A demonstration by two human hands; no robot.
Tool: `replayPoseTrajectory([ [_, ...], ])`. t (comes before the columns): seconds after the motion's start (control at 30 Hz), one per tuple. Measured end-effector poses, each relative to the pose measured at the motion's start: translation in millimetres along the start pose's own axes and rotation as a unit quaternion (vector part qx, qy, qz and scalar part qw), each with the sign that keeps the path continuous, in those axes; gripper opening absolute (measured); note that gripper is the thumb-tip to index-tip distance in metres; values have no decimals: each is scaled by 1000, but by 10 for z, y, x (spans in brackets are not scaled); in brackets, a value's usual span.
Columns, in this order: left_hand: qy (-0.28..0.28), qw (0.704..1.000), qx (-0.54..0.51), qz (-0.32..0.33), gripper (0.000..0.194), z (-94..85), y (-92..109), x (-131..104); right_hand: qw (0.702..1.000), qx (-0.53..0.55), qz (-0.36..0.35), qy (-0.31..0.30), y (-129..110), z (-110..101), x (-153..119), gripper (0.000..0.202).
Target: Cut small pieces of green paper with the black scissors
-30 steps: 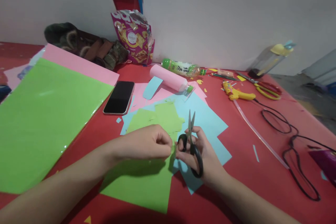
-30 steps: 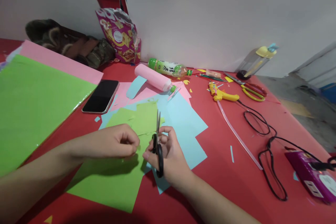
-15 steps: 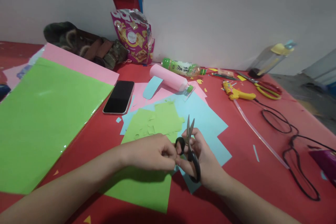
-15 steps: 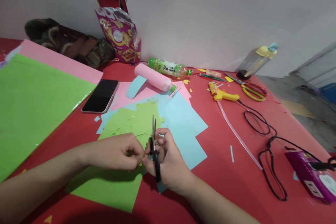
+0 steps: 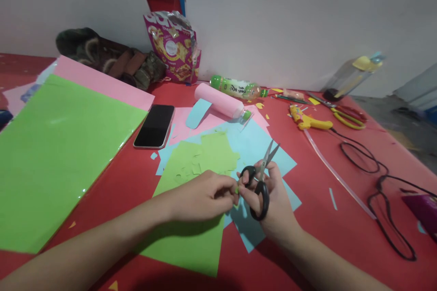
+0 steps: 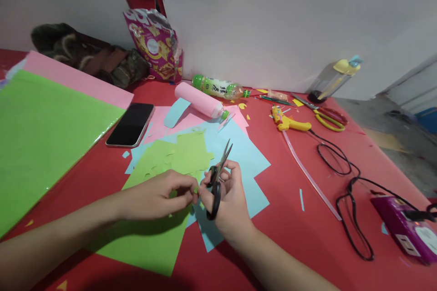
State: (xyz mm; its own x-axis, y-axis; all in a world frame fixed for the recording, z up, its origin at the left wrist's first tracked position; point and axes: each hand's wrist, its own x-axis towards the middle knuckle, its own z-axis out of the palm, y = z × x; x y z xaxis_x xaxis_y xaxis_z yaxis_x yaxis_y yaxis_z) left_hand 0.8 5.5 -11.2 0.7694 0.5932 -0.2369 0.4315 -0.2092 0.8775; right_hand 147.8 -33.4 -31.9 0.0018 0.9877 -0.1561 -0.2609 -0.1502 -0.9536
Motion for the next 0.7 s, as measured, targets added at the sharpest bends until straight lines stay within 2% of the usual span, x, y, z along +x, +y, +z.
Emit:
replayPoseTrajectory([
  [0.17,29,1000,4,7,21,24,29,10,1000,-11,-12,4,-11,11,-9,40],
  [0.43,39,999,16,10,24,49,-23,31,1000,-17,-18,-5,-5,5,2,40],
  [0.57,49,999,23,3,25,8,-24,31,1000,-22,-2,-14,1,0,-4,38],
  [0.7,85,996,5,-7,25,-63,-17,19,999,-15,19,-46,35,-19,-25,34],
])
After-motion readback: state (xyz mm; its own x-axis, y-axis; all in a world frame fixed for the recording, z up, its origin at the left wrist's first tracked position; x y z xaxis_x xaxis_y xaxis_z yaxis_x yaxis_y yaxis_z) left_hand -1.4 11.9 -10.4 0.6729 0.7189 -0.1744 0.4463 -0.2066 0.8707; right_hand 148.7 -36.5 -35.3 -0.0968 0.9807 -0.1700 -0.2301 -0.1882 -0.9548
